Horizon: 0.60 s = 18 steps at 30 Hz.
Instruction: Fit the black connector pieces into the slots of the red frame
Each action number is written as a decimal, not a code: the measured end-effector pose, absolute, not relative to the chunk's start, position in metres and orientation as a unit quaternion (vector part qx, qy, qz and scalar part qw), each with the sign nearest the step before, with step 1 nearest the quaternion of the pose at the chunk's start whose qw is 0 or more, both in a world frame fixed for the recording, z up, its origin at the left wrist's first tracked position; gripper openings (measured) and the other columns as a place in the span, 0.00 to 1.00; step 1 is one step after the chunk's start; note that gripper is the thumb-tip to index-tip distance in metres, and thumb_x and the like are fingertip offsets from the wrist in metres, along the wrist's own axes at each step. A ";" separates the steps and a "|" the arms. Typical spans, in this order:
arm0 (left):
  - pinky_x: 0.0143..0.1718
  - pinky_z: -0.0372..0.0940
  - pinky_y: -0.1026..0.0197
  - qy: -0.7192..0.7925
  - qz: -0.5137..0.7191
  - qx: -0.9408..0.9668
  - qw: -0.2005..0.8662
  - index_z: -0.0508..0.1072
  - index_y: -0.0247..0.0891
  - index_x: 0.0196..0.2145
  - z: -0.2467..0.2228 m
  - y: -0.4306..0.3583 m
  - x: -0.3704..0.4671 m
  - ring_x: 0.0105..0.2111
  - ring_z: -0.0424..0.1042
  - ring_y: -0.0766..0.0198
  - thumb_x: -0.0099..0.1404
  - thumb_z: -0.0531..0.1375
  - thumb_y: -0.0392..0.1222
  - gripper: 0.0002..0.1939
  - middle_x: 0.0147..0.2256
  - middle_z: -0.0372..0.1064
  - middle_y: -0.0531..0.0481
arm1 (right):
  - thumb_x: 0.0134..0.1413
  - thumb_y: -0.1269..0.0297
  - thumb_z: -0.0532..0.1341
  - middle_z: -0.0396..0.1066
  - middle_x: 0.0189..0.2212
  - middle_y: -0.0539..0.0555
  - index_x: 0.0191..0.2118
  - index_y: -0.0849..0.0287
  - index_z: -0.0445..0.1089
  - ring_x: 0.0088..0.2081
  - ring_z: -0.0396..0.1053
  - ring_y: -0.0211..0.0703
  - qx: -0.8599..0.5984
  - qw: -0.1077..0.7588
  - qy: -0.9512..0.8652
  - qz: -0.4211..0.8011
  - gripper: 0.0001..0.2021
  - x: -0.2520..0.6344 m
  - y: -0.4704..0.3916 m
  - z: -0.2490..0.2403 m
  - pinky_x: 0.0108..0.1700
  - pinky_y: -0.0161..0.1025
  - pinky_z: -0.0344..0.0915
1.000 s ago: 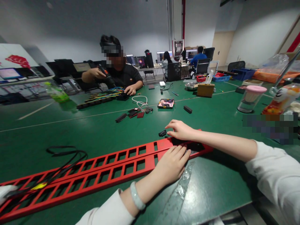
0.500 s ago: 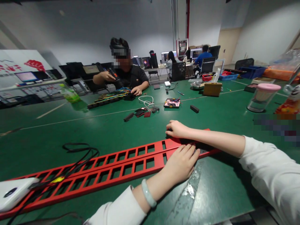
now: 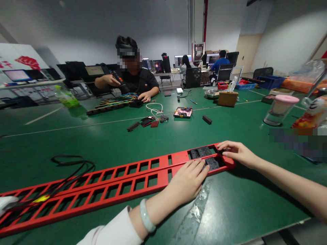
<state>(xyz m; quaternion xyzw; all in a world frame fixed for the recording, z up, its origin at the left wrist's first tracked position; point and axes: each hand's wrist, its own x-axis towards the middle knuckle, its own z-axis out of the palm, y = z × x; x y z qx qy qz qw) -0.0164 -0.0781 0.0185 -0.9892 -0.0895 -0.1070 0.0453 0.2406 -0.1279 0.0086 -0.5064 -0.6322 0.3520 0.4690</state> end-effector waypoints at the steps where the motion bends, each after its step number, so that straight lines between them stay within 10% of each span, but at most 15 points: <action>1: 0.54 0.51 0.51 -0.088 -0.107 -0.989 0.044 0.57 0.32 0.54 0.019 -0.078 -0.016 0.55 0.54 0.54 0.60 0.52 0.39 0.24 0.54 0.56 0.38 | 0.47 0.60 0.61 0.66 0.41 0.58 0.38 0.60 0.69 0.44 0.65 0.44 -0.498 0.474 -0.635 0.353 0.12 0.242 -0.131 0.007 0.47 0.45 0.63; 18: 0.53 0.54 0.49 -0.085 -0.109 -0.989 0.048 0.58 0.33 0.53 0.021 -0.073 -0.013 0.54 0.55 0.51 0.60 0.52 0.39 0.24 0.54 0.57 0.37 | 0.46 0.63 0.62 0.65 0.46 0.58 0.52 0.56 0.61 0.47 0.64 0.46 -0.508 0.405 -0.729 0.215 0.25 0.236 -0.139 -0.001 0.49 0.45 0.60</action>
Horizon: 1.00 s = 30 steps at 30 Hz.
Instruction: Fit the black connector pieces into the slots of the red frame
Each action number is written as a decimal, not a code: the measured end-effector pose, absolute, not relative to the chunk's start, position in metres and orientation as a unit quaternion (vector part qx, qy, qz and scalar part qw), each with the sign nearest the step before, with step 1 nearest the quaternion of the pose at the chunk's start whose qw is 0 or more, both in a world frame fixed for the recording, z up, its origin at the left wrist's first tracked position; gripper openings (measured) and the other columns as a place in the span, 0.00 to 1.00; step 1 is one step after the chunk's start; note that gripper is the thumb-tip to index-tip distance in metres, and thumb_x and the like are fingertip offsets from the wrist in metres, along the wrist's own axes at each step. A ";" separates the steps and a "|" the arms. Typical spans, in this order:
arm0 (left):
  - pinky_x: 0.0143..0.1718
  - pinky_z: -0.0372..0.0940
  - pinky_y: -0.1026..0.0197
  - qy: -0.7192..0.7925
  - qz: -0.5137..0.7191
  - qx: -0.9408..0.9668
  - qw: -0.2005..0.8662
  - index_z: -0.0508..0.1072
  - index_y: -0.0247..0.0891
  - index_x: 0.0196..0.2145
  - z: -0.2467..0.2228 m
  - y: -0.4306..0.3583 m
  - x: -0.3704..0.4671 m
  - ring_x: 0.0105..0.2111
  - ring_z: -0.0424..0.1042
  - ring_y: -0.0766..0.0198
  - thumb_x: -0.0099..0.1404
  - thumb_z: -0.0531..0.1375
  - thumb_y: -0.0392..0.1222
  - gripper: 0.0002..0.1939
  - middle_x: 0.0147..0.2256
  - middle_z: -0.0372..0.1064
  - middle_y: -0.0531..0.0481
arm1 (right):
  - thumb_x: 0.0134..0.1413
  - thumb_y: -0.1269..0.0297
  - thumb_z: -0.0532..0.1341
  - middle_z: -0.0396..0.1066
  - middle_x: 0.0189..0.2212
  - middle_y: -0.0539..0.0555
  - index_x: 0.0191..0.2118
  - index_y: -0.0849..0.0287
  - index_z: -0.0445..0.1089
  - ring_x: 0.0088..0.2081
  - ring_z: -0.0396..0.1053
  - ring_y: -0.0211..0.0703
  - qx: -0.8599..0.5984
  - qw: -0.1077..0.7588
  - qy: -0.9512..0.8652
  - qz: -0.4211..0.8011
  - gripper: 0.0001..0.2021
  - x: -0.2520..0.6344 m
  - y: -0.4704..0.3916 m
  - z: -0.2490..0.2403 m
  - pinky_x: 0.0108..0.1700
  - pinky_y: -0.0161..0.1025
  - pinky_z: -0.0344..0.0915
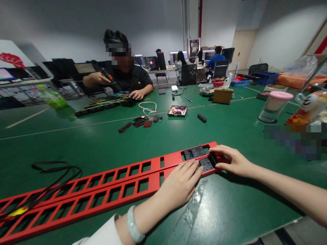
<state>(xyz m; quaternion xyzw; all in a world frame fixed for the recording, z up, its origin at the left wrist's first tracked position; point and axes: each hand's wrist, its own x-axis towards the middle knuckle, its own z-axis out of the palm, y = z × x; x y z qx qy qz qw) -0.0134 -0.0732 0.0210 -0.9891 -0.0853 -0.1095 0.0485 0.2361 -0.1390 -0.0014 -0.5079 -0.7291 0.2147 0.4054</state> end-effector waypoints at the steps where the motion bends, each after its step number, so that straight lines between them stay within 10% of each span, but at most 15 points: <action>1: 0.53 0.54 0.49 -0.085 -0.110 -0.989 0.048 0.58 0.33 0.53 0.021 -0.073 -0.013 0.54 0.55 0.51 0.60 0.52 0.39 0.24 0.54 0.57 0.37 | 0.45 0.62 0.62 0.65 0.46 0.58 0.52 0.56 0.61 0.47 0.64 0.47 -0.509 0.402 -0.732 0.210 0.25 0.236 -0.139 -0.001 0.49 0.45 0.61; 30: 0.53 0.54 0.49 -0.083 -0.104 -0.990 0.044 0.58 0.32 0.53 0.021 -0.074 -0.013 0.54 0.55 0.51 0.60 0.51 0.39 0.23 0.54 0.56 0.36 | 0.46 0.61 0.62 0.67 0.45 0.58 0.52 0.56 0.61 0.47 0.63 0.46 -0.508 0.357 -0.763 0.176 0.25 0.232 -0.139 0.000 0.49 0.46 0.60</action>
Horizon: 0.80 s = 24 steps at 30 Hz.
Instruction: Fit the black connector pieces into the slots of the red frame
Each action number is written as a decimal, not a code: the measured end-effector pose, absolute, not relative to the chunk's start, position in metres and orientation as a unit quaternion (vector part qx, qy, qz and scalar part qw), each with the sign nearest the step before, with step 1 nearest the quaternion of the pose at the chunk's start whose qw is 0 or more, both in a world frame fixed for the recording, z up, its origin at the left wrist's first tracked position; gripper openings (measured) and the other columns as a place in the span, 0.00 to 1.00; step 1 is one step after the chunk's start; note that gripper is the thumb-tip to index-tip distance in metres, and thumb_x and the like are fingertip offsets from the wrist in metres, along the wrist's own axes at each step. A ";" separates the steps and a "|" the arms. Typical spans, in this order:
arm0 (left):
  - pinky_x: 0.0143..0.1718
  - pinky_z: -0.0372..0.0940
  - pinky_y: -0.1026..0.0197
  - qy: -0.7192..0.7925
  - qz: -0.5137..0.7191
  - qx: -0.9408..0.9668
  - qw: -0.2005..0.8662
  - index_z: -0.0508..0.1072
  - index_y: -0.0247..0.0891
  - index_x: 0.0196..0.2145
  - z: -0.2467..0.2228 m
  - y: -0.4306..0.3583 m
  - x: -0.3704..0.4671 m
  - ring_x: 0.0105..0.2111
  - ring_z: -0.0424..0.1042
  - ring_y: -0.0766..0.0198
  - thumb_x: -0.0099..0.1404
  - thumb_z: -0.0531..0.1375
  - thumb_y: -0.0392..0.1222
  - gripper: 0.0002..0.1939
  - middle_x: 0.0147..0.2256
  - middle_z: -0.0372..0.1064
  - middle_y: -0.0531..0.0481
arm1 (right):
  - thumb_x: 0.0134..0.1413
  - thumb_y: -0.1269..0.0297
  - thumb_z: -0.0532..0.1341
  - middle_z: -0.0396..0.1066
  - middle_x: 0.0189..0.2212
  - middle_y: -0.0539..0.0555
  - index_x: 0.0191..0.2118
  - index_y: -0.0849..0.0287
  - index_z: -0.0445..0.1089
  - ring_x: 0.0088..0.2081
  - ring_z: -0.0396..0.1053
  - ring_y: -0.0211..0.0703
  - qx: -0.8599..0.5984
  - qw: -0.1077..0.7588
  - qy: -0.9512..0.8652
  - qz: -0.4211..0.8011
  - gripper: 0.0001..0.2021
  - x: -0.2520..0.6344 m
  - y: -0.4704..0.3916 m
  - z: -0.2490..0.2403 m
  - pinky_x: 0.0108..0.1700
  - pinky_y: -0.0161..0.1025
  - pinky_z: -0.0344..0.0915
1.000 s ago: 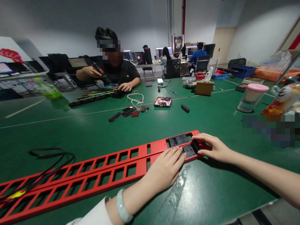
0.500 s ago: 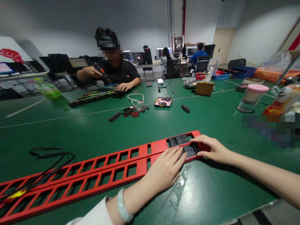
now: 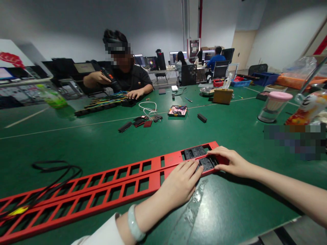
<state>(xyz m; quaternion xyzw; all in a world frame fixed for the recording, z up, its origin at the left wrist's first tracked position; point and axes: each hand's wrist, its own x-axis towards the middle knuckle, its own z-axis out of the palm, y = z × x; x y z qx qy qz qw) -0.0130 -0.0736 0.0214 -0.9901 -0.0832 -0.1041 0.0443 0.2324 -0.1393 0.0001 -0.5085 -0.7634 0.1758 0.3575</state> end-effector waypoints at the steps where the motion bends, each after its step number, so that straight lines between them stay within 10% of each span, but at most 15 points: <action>1: 0.53 0.54 0.49 -0.083 -0.104 -0.990 0.045 0.58 0.32 0.53 0.021 -0.074 -0.013 0.54 0.56 0.51 0.60 0.51 0.39 0.23 0.54 0.56 0.36 | 0.46 0.61 0.62 0.67 0.45 0.58 0.52 0.56 0.61 0.47 0.63 0.46 -0.509 0.357 -0.763 0.177 0.25 0.232 -0.139 0.000 0.49 0.46 0.60; 24: 0.54 0.53 0.49 -0.082 -0.107 -0.990 0.045 0.57 0.32 0.54 0.020 -0.073 -0.013 0.55 0.55 0.51 0.60 0.51 0.38 0.24 0.54 0.56 0.37 | 0.50 0.65 0.59 0.67 0.43 0.57 0.52 0.56 0.61 0.46 0.63 0.43 -0.513 0.342 -0.766 0.181 0.21 0.232 -0.140 0.002 0.48 0.43 0.61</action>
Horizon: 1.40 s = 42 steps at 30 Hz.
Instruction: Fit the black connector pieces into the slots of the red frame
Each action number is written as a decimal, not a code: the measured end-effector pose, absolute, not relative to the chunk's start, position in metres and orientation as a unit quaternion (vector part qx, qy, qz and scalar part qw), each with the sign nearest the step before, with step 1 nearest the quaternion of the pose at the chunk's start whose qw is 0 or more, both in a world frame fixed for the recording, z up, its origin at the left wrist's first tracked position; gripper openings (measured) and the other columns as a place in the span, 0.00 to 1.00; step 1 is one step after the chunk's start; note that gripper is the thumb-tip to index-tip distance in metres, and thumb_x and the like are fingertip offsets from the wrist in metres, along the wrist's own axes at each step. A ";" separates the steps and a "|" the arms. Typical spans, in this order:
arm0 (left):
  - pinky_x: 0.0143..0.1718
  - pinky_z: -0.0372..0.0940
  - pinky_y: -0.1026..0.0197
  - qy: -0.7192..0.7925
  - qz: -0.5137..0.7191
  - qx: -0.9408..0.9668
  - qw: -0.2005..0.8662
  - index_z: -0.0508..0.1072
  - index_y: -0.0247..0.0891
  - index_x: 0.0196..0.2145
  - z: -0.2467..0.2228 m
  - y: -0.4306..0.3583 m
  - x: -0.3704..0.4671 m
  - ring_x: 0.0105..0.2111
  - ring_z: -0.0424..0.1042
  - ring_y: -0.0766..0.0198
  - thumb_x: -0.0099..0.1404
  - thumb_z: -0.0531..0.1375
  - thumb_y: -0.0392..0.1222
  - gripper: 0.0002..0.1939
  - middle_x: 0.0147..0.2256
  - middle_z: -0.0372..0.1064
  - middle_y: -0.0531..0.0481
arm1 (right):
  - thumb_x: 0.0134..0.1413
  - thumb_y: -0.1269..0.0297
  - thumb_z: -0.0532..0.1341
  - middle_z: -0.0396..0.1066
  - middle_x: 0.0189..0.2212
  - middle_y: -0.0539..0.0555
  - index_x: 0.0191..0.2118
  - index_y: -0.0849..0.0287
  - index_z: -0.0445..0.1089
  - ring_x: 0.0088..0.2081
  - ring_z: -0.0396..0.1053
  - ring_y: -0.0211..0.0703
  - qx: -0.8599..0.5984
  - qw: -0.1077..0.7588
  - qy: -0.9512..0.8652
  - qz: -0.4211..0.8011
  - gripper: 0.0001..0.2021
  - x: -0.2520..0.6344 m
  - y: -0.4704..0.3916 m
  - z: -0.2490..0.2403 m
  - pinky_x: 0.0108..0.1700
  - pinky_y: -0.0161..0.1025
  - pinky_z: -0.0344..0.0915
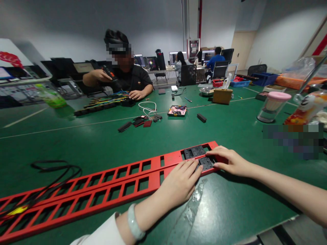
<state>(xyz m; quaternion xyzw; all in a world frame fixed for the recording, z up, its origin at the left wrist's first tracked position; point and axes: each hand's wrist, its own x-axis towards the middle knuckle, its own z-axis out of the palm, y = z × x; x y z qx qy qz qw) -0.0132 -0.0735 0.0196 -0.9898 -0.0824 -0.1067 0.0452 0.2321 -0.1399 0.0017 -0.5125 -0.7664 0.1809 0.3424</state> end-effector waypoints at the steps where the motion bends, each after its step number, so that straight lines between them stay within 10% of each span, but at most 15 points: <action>1: 0.54 0.53 0.49 -0.083 -0.107 -0.990 0.045 0.57 0.32 0.54 0.019 -0.074 -0.013 0.55 0.55 0.51 0.60 0.51 0.38 0.24 0.54 0.56 0.37 | 0.50 0.65 0.59 0.67 0.43 0.57 0.52 0.56 0.61 0.46 0.63 0.43 -0.513 0.341 -0.767 0.179 0.21 0.232 -0.140 0.002 0.48 0.43 0.61; 42: 0.53 0.53 0.49 -0.082 -0.113 -0.989 0.048 0.57 0.32 0.54 0.019 -0.073 -0.012 0.54 0.56 0.52 0.59 0.52 0.37 0.24 0.54 0.56 0.36 | 0.53 0.63 0.56 0.66 0.46 0.59 0.47 0.57 0.68 0.48 0.62 0.46 -0.466 0.288 -0.830 0.109 0.15 0.239 -0.139 0.003 0.50 0.47 0.60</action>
